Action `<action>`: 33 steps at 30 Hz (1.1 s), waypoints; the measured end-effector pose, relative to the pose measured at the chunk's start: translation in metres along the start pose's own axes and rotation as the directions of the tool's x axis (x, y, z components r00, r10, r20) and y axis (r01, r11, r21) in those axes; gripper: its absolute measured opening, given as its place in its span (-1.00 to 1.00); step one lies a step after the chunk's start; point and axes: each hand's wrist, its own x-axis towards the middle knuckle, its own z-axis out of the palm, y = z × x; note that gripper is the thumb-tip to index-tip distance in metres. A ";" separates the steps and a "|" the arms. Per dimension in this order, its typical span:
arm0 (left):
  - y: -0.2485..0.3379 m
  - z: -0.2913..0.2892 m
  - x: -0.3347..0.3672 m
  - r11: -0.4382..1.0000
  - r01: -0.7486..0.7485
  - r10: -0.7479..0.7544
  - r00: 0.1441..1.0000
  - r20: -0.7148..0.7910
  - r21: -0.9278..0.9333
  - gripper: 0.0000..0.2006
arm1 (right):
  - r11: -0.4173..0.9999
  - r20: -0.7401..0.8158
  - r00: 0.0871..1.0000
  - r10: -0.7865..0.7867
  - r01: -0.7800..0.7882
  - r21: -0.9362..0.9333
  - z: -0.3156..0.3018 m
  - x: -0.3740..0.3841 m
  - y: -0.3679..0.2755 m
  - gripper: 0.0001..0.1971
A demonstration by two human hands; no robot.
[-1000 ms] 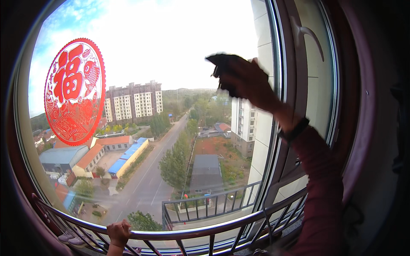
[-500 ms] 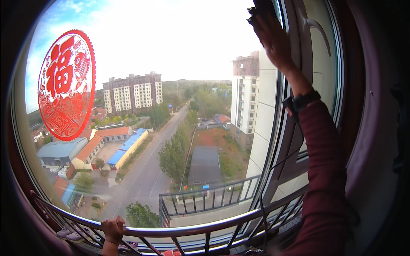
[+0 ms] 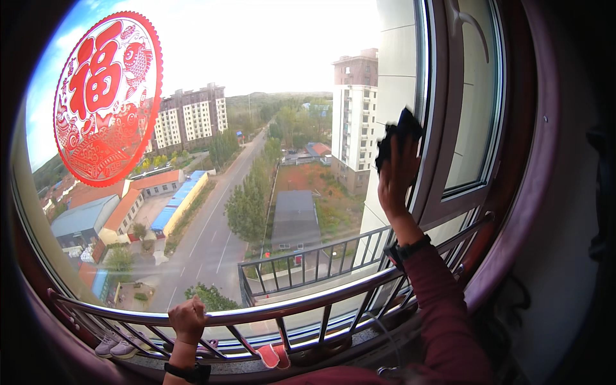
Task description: The person cleans the exterior surface of a large window using a dark cloth. They wipe the glass in broad, repetitive strokes, covering the upper and side sections of the pane while holding onto the balcony railing for support.
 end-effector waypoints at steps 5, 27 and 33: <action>0.006 -0.008 0.004 0.997 -0.036 0.034 0.999 0.027 0.071 -0.54 | 0.993 -0.340 0.940 -0.035 -0.007 -0.120 0.049 0.144 -0.033 -0.45; 0.008 -0.013 0.001 0.996 -0.077 0.075 0.996 0.043 0.035 -0.56 | 0.719 0.015 0.772 -0.636 0.585 0.377 0.037 -0.014 -0.329 -0.45; 0.011 -0.015 0.003 0.997 -0.067 0.063 0.996 0.068 0.048 -0.58 | 0.983 -0.065 0.984 -0.167 0.171 0.070 0.009 0.025 -0.109 -0.43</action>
